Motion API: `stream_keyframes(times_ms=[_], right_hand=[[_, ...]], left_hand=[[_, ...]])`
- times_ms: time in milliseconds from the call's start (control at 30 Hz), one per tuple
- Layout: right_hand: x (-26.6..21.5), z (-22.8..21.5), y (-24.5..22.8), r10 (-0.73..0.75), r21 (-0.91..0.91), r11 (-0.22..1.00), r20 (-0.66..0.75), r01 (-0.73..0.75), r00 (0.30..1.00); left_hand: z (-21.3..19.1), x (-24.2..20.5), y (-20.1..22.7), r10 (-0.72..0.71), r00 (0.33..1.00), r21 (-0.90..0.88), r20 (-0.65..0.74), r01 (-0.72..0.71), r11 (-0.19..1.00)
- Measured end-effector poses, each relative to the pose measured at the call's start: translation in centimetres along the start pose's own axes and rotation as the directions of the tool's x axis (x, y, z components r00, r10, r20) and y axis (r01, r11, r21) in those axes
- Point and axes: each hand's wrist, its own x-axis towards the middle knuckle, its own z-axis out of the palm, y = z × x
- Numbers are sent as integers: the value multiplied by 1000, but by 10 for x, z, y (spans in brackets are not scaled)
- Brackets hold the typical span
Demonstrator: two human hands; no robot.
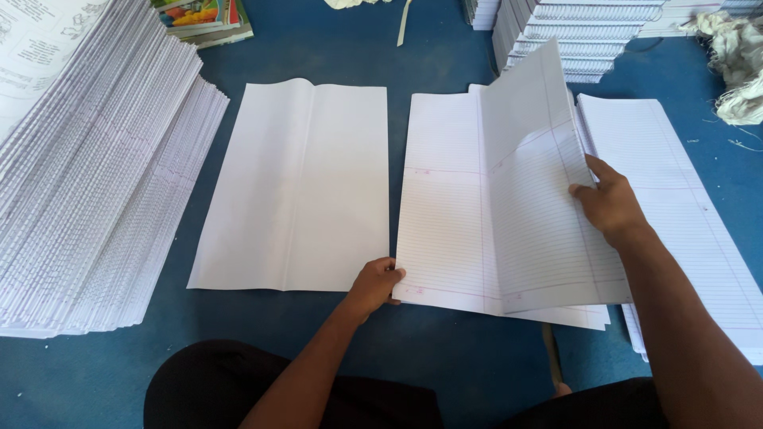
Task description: The person inserts printed sheets into lined notebook covers, folds the covers around the sheets, and stacks the assembled notebooks. The process is repeated for multiple units on a blue floor workspace.
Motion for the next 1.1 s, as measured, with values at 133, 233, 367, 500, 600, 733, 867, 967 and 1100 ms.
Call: stream_keyframes(times_ms=[133, 233, 367, 500, 600, 733, 867, 967, 1100], right_hand=[[0, 5, 4, 86, 11, 996, -9, -86, 996], [-1, 4, 4, 188, 67, 980, 8, -188, 982], [-6, 3, 0, 185, 105, 977, 14, -185, 983], [-9, 4, -2, 238, 134, 961, 38, -241, 971], [-9, 4, 1, 244, 130, 960, 38, -247, 969], [-5, 4, 11, 143, 44, 989, 19, -144, 989], [-1, 9, 23, 156, -66, 985, -21, -157, 988], [2, 9, 33, 160, -62, 985, -17, -160, 987], [5, 11, 42, 152, -69, 986, -19, -153, 988]], left_hand=[[0, 0, -2, 5, 1000, 21, 9, -6, 1000], [0, 1, -3, -1, 1000, 30, 11, 0, 1000], [0, 1, -2, -5, 1000, 61, 10, 4, 998], [1, 0, -1, 7, 1000, 72, 10, -8, 997], [1, -1, 0, 8, 1000, 70, 10, -9, 997], [1, -1, -1, 17, 1000, 36, 12, -17, 999], [1, -1, -2, 1, 1000, 52, 3, -1, 999], [2, -1, -4, 27, 1000, 20, -1, -27, 999], [4, -3, -2, 43, 999, -7, -12, -43, 999]])
